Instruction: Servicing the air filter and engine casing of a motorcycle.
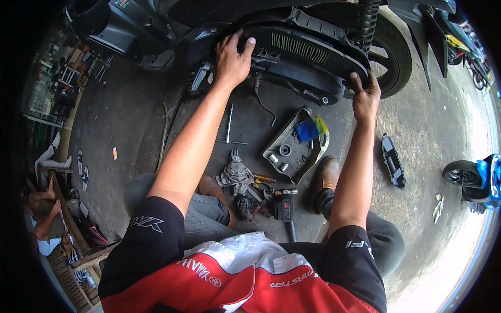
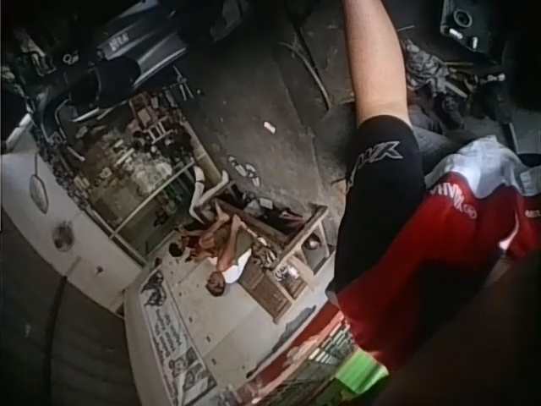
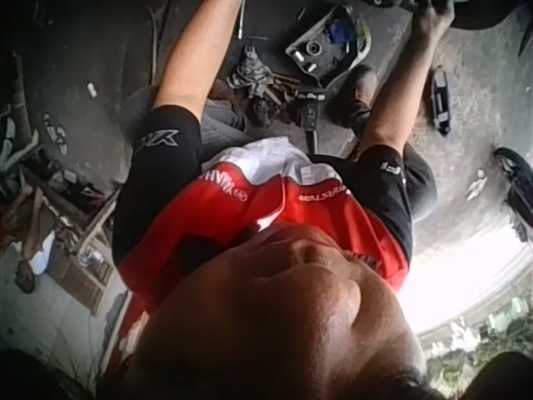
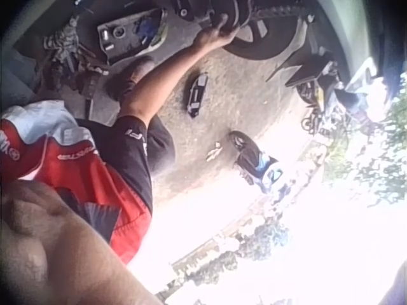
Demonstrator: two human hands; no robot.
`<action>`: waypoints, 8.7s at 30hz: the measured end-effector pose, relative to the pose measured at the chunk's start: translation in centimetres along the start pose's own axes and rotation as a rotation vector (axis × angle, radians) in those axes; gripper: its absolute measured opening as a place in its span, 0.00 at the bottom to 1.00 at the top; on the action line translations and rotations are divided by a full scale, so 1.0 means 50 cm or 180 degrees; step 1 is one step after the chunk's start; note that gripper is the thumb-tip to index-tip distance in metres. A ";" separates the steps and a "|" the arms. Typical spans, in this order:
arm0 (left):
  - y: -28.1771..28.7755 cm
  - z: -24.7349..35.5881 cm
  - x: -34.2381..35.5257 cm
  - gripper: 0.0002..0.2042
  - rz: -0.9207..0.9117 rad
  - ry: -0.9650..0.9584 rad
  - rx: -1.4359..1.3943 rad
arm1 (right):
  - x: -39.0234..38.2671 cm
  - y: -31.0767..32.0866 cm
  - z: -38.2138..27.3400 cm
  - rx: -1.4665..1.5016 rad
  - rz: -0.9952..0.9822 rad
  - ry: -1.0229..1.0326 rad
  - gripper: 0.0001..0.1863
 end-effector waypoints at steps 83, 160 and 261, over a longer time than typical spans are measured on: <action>-0.065 -0.002 0.097 0.29 -0.0271 0.0417 -0.0226 | -0.390 0.850 0.502 -0.4683 0.0466 -0.3152 0.30; -0.020 -0.118 -0.015 0.31 0.0357 0.0334 -0.2375 | -0.035 -0.330 -0.152 -0.4630 -0.0559 0.2716 0.48; -0.033 0.055 0.005 0.70 -0.0529 0.0247 0.0057 | -0.050 -0.024 -0.106 -0.2652 0.1062 -0.0254 0.73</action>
Point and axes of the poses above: each hand's wrist, its own x-axis towards the middle knuckle, its own y-axis out of the back of the hand, z = x × y, the point moved 6 cm from there along x, towards the middle knuckle
